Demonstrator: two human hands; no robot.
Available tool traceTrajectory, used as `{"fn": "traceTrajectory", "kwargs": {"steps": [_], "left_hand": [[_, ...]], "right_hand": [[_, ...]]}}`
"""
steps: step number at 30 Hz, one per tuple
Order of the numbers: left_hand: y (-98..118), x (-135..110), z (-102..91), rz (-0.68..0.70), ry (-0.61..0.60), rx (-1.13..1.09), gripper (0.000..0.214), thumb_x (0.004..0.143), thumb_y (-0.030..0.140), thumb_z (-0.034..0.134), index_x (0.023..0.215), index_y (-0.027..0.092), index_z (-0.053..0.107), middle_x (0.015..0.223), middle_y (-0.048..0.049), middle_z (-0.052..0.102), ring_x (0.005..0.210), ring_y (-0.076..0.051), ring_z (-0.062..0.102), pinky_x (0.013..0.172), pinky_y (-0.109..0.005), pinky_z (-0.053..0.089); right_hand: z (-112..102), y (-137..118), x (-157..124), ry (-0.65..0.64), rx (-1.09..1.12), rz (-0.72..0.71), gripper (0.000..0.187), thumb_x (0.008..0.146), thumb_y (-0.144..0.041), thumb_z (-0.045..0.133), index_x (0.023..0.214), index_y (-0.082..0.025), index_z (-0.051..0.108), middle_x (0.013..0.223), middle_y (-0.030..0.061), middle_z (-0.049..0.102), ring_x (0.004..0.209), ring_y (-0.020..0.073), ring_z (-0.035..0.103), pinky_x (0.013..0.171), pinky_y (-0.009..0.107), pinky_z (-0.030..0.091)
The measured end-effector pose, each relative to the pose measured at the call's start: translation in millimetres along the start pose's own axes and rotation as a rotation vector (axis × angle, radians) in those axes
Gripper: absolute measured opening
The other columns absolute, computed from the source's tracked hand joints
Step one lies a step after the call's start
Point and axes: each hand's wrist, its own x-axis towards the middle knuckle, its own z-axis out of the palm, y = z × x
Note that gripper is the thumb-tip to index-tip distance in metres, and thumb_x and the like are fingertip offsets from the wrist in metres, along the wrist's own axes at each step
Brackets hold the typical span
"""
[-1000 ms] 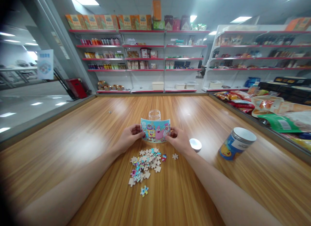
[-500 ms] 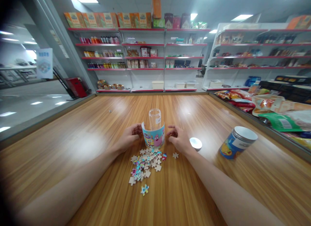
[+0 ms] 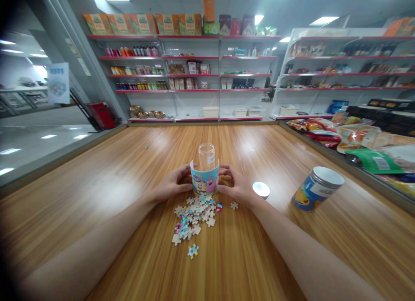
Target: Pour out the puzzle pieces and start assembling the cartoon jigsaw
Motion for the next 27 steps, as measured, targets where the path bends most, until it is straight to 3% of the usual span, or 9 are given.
{"fn": "traceTrajectory", "kwargs": {"steps": [7, 11, 14, 16, 18, 21, 24, 27], "left_hand": [[-5, 0, 1.1, -0.034, 0.072, -0.047, 0.036, 0.073, 0.030, 0.086, 0.098, 0.013, 0.068, 0.098, -0.0092, 0.074, 0.088, -0.021, 0.072, 0.083, -0.036, 0.059], [-3, -4, 1.2, -0.025, 0.142, -0.089, 0.045, 0.073, 0.036, 0.085, 0.106, 0.012, 0.066, 0.098, -0.0095, 0.076, 0.087, -0.023, 0.073, 0.078, -0.036, 0.062], [1, -6, 0.8, -0.010, 0.218, -0.090, 0.049, 0.075, 0.038, 0.084, 0.112, 0.014, 0.064, 0.099, -0.0089, 0.076, 0.083, -0.022, 0.073, 0.072, -0.033, 0.063], [2, -6, -1.5, -0.005, 0.272, -0.082, 0.047, 0.076, 0.038, 0.083, 0.112, 0.015, 0.063, 0.095, -0.0073, 0.076, 0.072, -0.019, 0.071, 0.057, -0.026, 0.060], [1, -5, -5.8, -0.008, 0.305, -0.079, 0.045, 0.078, 0.039, 0.081, 0.111, 0.016, 0.062, 0.091, -0.0056, 0.075, 0.061, -0.015, 0.067, 0.044, -0.020, 0.052], [-2, -4, -14.6, -0.029, 0.298, -0.094, 0.046, 0.079, 0.043, 0.079, 0.112, 0.017, 0.060, 0.089, -0.0057, 0.075, 0.052, -0.013, 0.062, 0.037, -0.019, 0.046], [-2, -3, -22.7, -0.054, 0.277, -0.098, 0.050, 0.079, 0.046, 0.077, 0.114, 0.016, 0.059, 0.091, -0.0078, 0.074, 0.051, -0.012, 0.061, 0.036, -0.019, 0.045], [-1, -3, -26.2, -0.073, 0.271, -0.058, 0.052, 0.078, 0.048, 0.076, 0.115, 0.015, 0.059, 0.090, -0.0082, 0.074, 0.050, -0.012, 0.061, 0.036, -0.019, 0.044]], "right_hand": [[5, -4, -1, 0.032, 0.056, 0.013, 0.044, 0.076, -0.045, 0.081, 0.108, -0.020, 0.063, 0.101, 0.0073, 0.074, 0.095, 0.0247, 0.071, 0.085, 0.038, 0.058], [11, -12, -3, 0.074, 0.109, 0.013, 0.042, 0.080, -0.047, 0.077, 0.109, -0.020, 0.062, 0.101, 0.0074, 0.075, 0.093, 0.0253, 0.072, 0.080, 0.038, 0.061], [17, -25, -1, 0.140, 0.021, -0.040, 0.037, 0.085, -0.047, 0.073, 0.109, -0.020, 0.069, 0.100, 0.0081, 0.074, 0.091, 0.0254, 0.071, 0.082, 0.041, 0.061], [20, -33, 5, 0.220, -0.093, -0.129, 0.028, 0.083, -0.045, 0.075, 0.098, -0.021, 0.075, 0.112, 0.0102, 0.069, 0.105, 0.0280, 0.067, 0.097, 0.047, 0.055], [23, -40, 16, 0.354, -0.267, -0.265, 0.021, 0.079, -0.042, 0.079, 0.088, -0.023, 0.079, 0.135, 0.0109, 0.056, 0.128, 0.0331, 0.053, 0.111, 0.054, 0.043], [27, -43, 37, 0.342, -0.319, -0.300, 0.019, 0.078, -0.043, 0.079, 0.085, -0.025, 0.080, 0.153, 0.0064, 0.037, 0.143, 0.0363, 0.036, 0.114, 0.059, 0.037], [29, -42, 53, 0.285, -0.312, -0.281, 0.026, 0.081, -0.043, 0.075, 0.099, -0.024, 0.078, 0.152, 0.0077, 0.040, 0.144, 0.0352, 0.035, 0.119, 0.056, 0.032], [27, -43, 61, 0.257, -0.382, -0.333, 0.036, 0.084, -0.039, 0.071, 0.118, -0.026, 0.070, 0.139, 0.0084, 0.055, 0.135, 0.0293, 0.048, 0.116, 0.048, 0.039]]}}
